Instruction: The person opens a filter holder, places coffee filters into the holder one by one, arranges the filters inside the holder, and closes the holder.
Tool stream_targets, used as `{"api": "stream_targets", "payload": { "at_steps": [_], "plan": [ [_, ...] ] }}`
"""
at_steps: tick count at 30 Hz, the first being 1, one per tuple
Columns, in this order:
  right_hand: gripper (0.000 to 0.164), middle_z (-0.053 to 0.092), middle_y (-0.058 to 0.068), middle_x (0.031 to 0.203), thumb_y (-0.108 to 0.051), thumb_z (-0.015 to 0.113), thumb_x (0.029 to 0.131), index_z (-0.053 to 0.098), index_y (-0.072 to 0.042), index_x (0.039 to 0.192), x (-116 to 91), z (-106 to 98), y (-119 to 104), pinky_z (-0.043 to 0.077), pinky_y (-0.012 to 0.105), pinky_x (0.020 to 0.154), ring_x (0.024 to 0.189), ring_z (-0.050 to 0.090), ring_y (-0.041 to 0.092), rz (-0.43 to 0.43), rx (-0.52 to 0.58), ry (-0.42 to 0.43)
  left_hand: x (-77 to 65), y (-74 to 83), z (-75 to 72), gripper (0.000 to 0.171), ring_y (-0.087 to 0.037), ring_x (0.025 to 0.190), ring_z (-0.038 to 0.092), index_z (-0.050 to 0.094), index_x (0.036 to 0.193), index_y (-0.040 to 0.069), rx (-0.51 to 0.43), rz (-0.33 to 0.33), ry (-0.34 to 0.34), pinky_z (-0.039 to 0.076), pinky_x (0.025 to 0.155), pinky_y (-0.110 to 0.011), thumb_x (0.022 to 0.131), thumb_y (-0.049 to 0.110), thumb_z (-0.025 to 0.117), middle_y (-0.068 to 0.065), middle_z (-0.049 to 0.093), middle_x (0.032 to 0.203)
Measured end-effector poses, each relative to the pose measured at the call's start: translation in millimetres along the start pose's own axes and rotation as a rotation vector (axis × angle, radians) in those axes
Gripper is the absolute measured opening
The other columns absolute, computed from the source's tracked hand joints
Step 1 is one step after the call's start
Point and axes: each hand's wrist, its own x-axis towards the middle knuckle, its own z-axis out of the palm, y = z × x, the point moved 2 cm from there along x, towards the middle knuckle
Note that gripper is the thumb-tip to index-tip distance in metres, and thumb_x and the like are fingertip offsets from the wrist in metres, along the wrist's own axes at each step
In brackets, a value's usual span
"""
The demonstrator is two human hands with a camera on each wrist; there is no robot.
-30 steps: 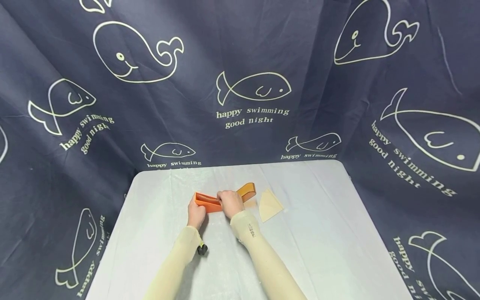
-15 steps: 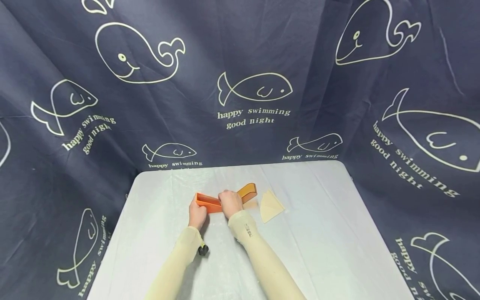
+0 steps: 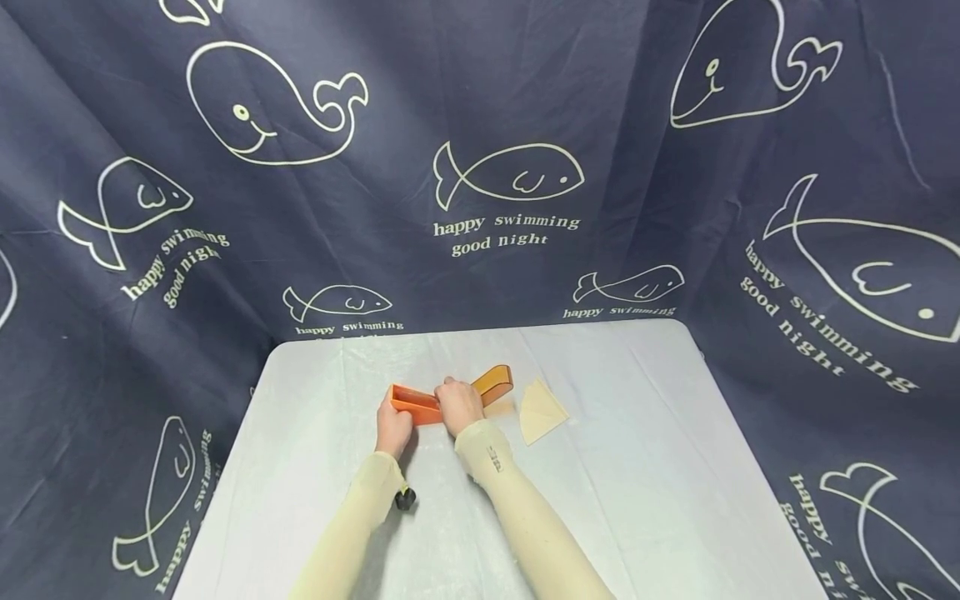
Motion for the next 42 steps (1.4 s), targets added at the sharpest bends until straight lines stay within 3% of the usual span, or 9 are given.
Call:
{"api": "stream_targets", "payload": {
  "at_steps": [10, 16, 20, 24, 28, 34, 37, 42],
  "plan": [
    [0.01, 0.062, 0.001, 0.076, -0.015, 0.081, 0.087, 0.074, -0.013, 0.08, -4.4, -4.7, 2.4, 0.054, 0.035, 0.065, 0.068, 0.065, 0.021, -0.003, 0.002, 0.034, -1.1, -1.1, 0.3, 0.05, -0.039, 0.103, 0.067, 0.061, 0.121, -0.004, 0.007, 0.01, -0.017, 0.053, 0.094, -0.055, 0.076, -0.018, 0.045, -0.023, 0.07, 0.109],
    [0.007, 0.066, 0.002, 0.082, -0.016, 0.082, 0.087, 0.076, -0.013, 0.087, -10.1, -14.1, 4.6, 0.056, 0.037, 0.069, 0.073, 0.068, 0.023, -0.006, 0.037, 0.034, -3.9, -7.2, -4.4, 0.056, -0.037, 0.104, 0.065, 0.057, 0.126, -0.002, 0.013, 0.024, -0.104, 0.052, 0.094, -0.054, 0.074, -0.019, 0.044, -0.022, 0.068, 0.112],
    [0.006, 0.065, 0.001, 0.084, -0.019, 0.078, 0.092, 0.076, -0.014, 0.09, -14.0, -27.8, 4.9, 0.056, 0.038, 0.071, 0.075, 0.068, 0.023, -0.009, 0.066, 0.078, -5.3, -7.5, -12.8, 0.066, -0.035, 0.114, 0.062, 0.051, 0.133, 0.004, -0.065, -0.013, -0.144, 0.049, 0.101, -0.052, 0.072, -0.019, 0.044, -0.019, 0.064, 0.124],
    [0.008, 0.068, 0.001, 0.087, -0.02, 0.074, 0.095, 0.078, -0.013, 0.094, -19.2, -55.3, 8.6, 0.058, 0.038, 0.073, 0.08, 0.07, 0.022, -0.024, 0.127, 0.197, -5.5, 5.4, -23.6, 0.075, -0.032, 0.132, 0.051, 0.046, 0.144, 0.008, -0.162, -0.01, -0.112, 0.039, 0.115, -0.052, 0.074, -0.019, 0.049, -0.014, 0.056, 0.141],
    [0.012, 0.072, 0.004, 0.093, -0.017, 0.07, 0.096, 0.079, -0.01, 0.099, -25.5, -84.8, 26.1, 0.058, 0.041, 0.076, 0.084, 0.072, 0.024, -0.014, 0.198, 0.338, -5.8, 26.6, -32.7, 0.074, -0.029, 0.138, 0.046, 0.047, 0.147, 0.012, -0.082, 0.123, -0.02, 0.034, 0.118, -0.052, 0.077, -0.009, 0.056, -0.009, 0.052, 0.145],
    [0.015, 0.075, 0.007, 0.097, -0.016, 0.07, 0.097, 0.079, -0.007, 0.105, -44.7, -115.5, 74.6, 0.058, 0.045, 0.08, 0.087, 0.072, 0.026, 0.103, 0.303, 0.482, -12.2, 62.7, -31.9, 0.068, -0.034, 0.128, 0.052, 0.055, 0.142, 0.009, 0.123, 0.476, 0.118, 0.038, 0.109, -0.051, 0.074, 0.005, 0.064, -0.013, 0.059, 0.139],
    [0.017, 0.075, 0.006, 0.098, -0.016, 0.07, 0.097, 0.078, -0.008, 0.109, -56.1, -122.7, 100.0, 0.057, 0.044, 0.08, 0.087, 0.072, 0.025, 0.188, 0.33, 0.502, -20.1, 77.8, -22.2, 0.064, -0.033, 0.124, 0.053, 0.059, 0.139, 0.01, 0.17, 0.606, 0.101, 0.037, 0.106, -0.051, 0.075, 0.01, 0.067, -0.011, 0.062, 0.139],
    [0.018, 0.074, 0.008, 0.095, -0.012, 0.071, 0.096, 0.076, -0.007, 0.113, -71.7, -122.6, 132.7, 0.058, 0.044, 0.078, 0.084, 0.071, 0.026, 0.287, 0.357, 0.515, -38.3, 92.4, 2.0, 0.059, -0.027, 0.119, 0.057, 0.064, 0.135, 0.013, 0.229, 0.783, 0.001, 0.042, 0.1, -0.046, 0.077, 0.009, 0.069, -0.005, 0.065, 0.136]
  ]
}}
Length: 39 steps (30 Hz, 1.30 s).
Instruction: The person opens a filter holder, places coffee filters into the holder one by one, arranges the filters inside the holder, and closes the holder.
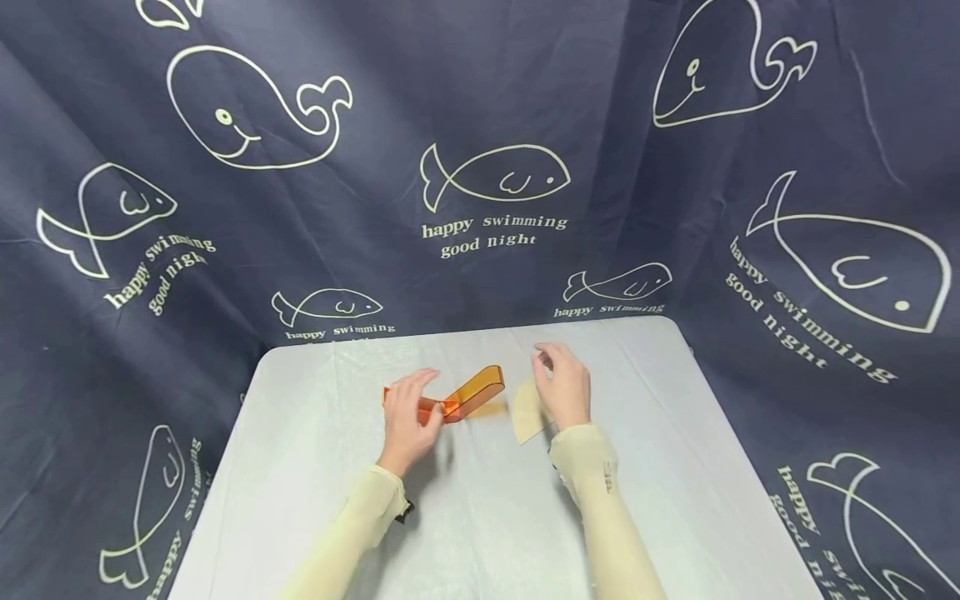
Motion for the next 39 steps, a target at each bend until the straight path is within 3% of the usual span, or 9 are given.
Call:
{"api": "stream_targets", "payload": {
  "at_steps": [4, 7, 13, 18, 26, 34, 39],
  "plan": [
    [0.019, 0.073, 0.011, 0.093, -0.009, 0.073, 0.094, 0.076, -0.004, 0.111, -7.0, 1.0, 22.8, 0.056, 0.046, 0.079, 0.084, 0.07, 0.029, 0.055, -0.032, -0.026, -7.2, 16.7, 17.8, 0.06, -0.023, 0.12, 0.061, 0.064, 0.138, 0.015, 0.037, 0.155, -0.13, 0.048, 0.1, -0.043, 0.078, 0.007, 0.072, -0.001, 0.065, 0.137],
    [0.019, 0.073, 0.012, 0.092, -0.01, 0.073, 0.093, 0.076, -0.003, 0.11, -15.7, 7.2, 40.5, 0.054, 0.048, 0.079, 0.083, 0.069, 0.03, 0.102, -0.068, -0.088, -14.1, 26.1, 31.0, 0.06, -0.02, 0.124, 0.06, 0.062, 0.142, 0.017, 0.058, 0.217, -0.278, 0.048, 0.103, -0.041, 0.083, 0.009, 0.071, 0.001, 0.064, 0.14],
    [0.02, 0.071, 0.009, 0.086, -0.012, 0.074, 0.092, 0.076, -0.001, 0.109, -35.9, 26.8, 70.9, 0.052, 0.048, 0.078, 0.079, 0.066, 0.027, 0.219, -0.148, -0.269, -25.9, 36.5, 51.0, 0.057, -0.02, 0.137, 0.055, 0.056, 0.149, 0.02, 0.086, 0.206, -0.575, 0.044, 0.114, -0.044, 0.093, 0.018, 0.069, 0.002, 0.057, 0.151],
    [0.026, 0.069, 0.008, 0.084, -0.019, 0.08, 0.09, 0.074, -0.001, 0.108, -47.2, 38.4, 85.7, 0.052, 0.047, 0.075, 0.076, 0.063, 0.024, 0.3, -0.202, -0.364, -30.8, 41.7, 57.7, 0.058, -0.021, 0.141, 0.052, 0.053, 0.151, 0.021, 0.089, 0.153, -0.726, 0.043, 0.115, -0.049, 0.096, 0.021, 0.07, 0.003, 0.054, 0.155],
    [0.029, 0.064, 0.005, 0.081, -0.02, 0.087, 0.081, 0.07, -0.005, 0.1, -50.6, 40.3, 94.9, 0.045, 0.04, 0.068, 0.074, 0.058, 0.022, 0.379, -0.264, -0.427, -34.8, 43.4, 64.7, 0.056, -0.019, 0.143, 0.05, 0.051, 0.152, 0.023, 0.104, 0.126, -0.786, 0.042, 0.116, -0.047, 0.099, 0.025, 0.069, 0.005, 0.053, 0.156],
    [0.02, 0.06, -0.002, 0.065, -0.016, 0.088, 0.078, 0.069, -0.011, 0.077, -48.7, 36.8, 92.5, 0.04, 0.035, 0.058, 0.064, 0.056, 0.02, 0.298, -0.279, -0.371, -34.7, 39.9, 60.9, 0.054, -0.022, 0.141, 0.051, 0.053, 0.151, 0.02, 0.051, 0.093, -0.768, 0.038, 0.119, -0.051, 0.099, 0.023, 0.069, 0.003, 0.054, 0.154],
    [0.014, 0.065, -0.002, 0.066, -0.014, 0.087, 0.08, 0.074, -0.01, 0.078, -49.1, 33.7, 91.0, 0.044, 0.039, 0.058, 0.063, 0.059, 0.02, 0.249, -0.291, -0.337, -35.1, 36.1, 60.1, 0.056, -0.02, 0.143, 0.05, 0.052, 0.151, 0.02, 0.058, 0.097, -0.748, 0.039, 0.119, -0.048, 0.098, 0.023, 0.069, 0.005, 0.053, 0.155]
  ]
}}
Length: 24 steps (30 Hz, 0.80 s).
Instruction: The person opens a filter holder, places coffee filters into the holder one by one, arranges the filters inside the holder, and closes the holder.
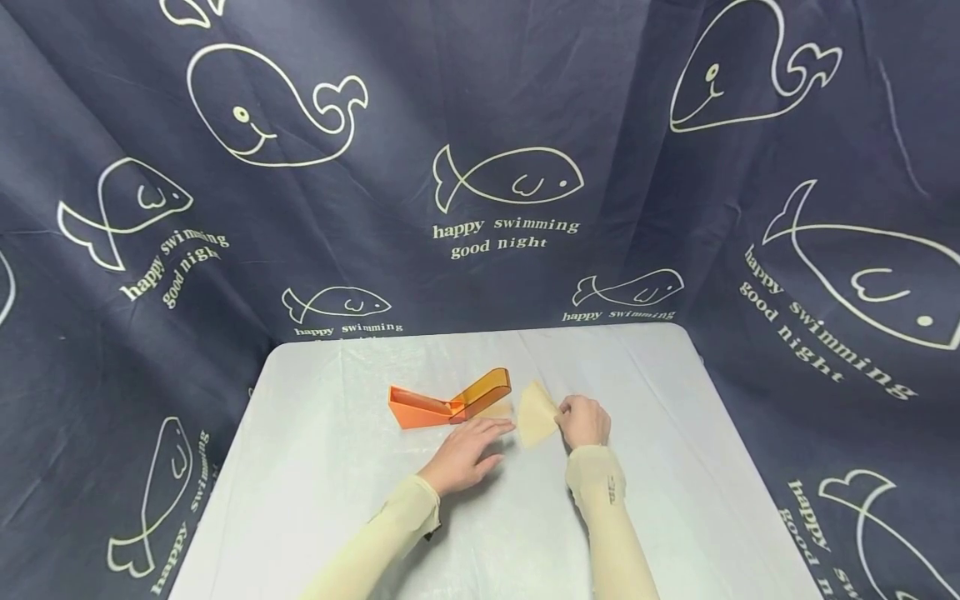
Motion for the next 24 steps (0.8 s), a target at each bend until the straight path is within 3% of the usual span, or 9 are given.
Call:
{"api": "stream_targets", "payload": {
  "at_steps": [5, 10, 19, 24],
  "plan": [
    [0.007, 0.077, 0.006, 0.08, -0.015, 0.083, 0.085, 0.082, -0.009, 0.087, -2.1, -6.3, -2.5, 0.053, 0.046, 0.065, 0.071, 0.07, 0.028, -0.014, -0.007, 0.029, -0.3, -2.2, -1.0, 0.057, -0.017, 0.144, 0.049, 0.051, 0.152, 0.024, 0.016, -0.002, 0.006, 0.042, 0.117, -0.046, 0.098, 0.025, 0.069, 0.007, 0.052, 0.156],
    [0.008, 0.08, 0.009, 0.088, -0.019, 0.082, 0.087, 0.083, -0.012, 0.09, -3.2, -9.9, -2.4, 0.055, 0.05, 0.07, 0.078, 0.073, 0.031, -0.021, 0.03, 0.061, -0.6, -0.6, -8.1, 0.056, -0.017, 0.144, 0.048, 0.051, 0.152, 0.024, 0.007, -0.013, 0.005, 0.042, 0.117, -0.046, 0.099, 0.024, 0.068, 0.007, 0.052, 0.155],
    [0.008, 0.076, 0.007, 0.08, -0.013, 0.077, 0.093, 0.08, -0.006, 0.094, -6.5, -29.5, -8.1, 0.052, 0.027, 0.06, 0.063, 0.065, 0.011, -0.09, 0.314, -0.026, 0.0, -1.6, -19.7, 0.054, -0.019, 0.14, 0.052, 0.054, 0.15, 0.019, -0.031, 0.014, 0.069, 0.042, 0.117, -0.045, 0.099, 0.022, 0.069, 0.004, 0.055, 0.154],
    [0.01, 0.077, 0.011, 0.08, -0.012, 0.077, 0.093, 0.079, -0.002, 0.096, -6.4, -53.4, -12.7, 0.052, 0.019, 0.06, 0.065, 0.068, 0.008, -0.117, 0.444, 0.024, 1.8, -1.7, -35.6, 0.052, -0.019, 0.139, 0.053, 0.054, 0.149, 0.02, -0.091, 0.035, 0.154, 0.046, 0.113, -0.046, 0.099, 0.018, 0.068, 0.004, 0.057, 0.151]
  ]
}}
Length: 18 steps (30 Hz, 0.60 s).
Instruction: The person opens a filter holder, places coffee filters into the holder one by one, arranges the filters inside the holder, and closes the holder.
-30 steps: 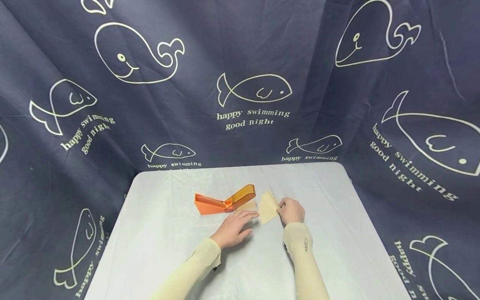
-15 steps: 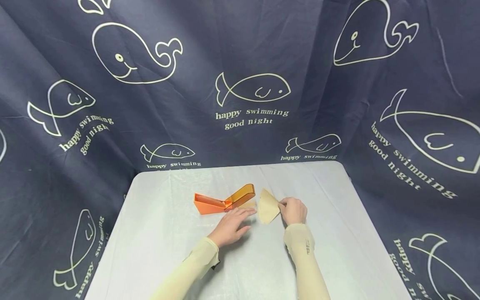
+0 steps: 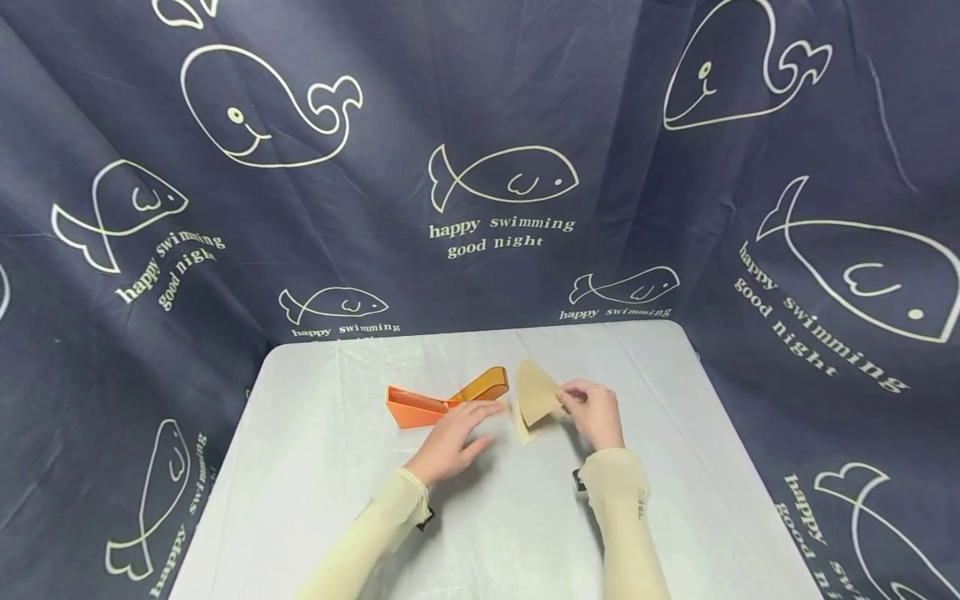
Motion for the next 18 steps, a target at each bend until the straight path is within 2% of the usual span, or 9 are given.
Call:
{"api": "stream_targets", "payload": {
  "at_steps": [5, 9, 13, 18],
  "plan": [
    [0.012, 0.077, 0.014, 0.08, -0.015, 0.077, 0.094, 0.078, -0.003, 0.095, 2.8, -18.2, -16.9, 0.052, 0.016, 0.058, 0.065, 0.068, 0.001, -0.041, 0.105, 0.074, 3.9, -0.8, -18.8, 0.051, -0.02, 0.137, 0.055, 0.056, 0.148, 0.018, -0.061, 0.011, 0.093, 0.045, 0.113, -0.045, 0.099, 0.014, 0.068, 0.002, 0.06, 0.147],
    [0.013, 0.077, 0.016, 0.082, -0.016, 0.077, 0.094, 0.078, -0.002, 0.096, 3.3, -26.7, -30.9, 0.054, 0.016, 0.061, 0.067, 0.069, 0.0, -0.076, 0.169, 0.099, 7.6, -3.9, -31.1, 0.045, -0.019, 0.133, 0.058, 0.059, 0.145, 0.014, -0.099, 0.009, 0.156, 0.045, 0.113, -0.041, 0.1, 0.016, 0.067, 0.001, 0.063, 0.143],
    [0.012, 0.077, 0.015, 0.083, -0.015, 0.078, 0.094, 0.079, -0.004, 0.096, 2.9, -30.0, -43.8, 0.055, 0.015, 0.063, 0.068, 0.07, 0.001, -0.079, 0.166, 0.098, 11.3, -7.0, -42.3, 0.041, -0.021, 0.125, 0.061, 0.062, 0.14, 0.012, -0.143, -0.025, 0.222, 0.049, 0.107, -0.04, 0.1, 0.019, 0.068, -0.002, 0.067, 0.136],
    [0.01, 0.076, 0.019, 0.084, -0.007, 0.076, 0.093, 0.078, 0.001, 0.098, 3.0, -26.7, -60.5, 0.055, 0.016, 0.062, 0.068, 0.071, 0.006, -0.102, 0.17, 0.05, 15.7, -7.3, -54.2, 0.042, -0.018, 0.122, 0.062, 0.061, 0.142, 0.017, -0.242, -0.092, 0.263, 0.051, 0.104, -0.041, 0.101, 0.022, 0.068, 0.002, 0.067, 0.134]
  ]
}}
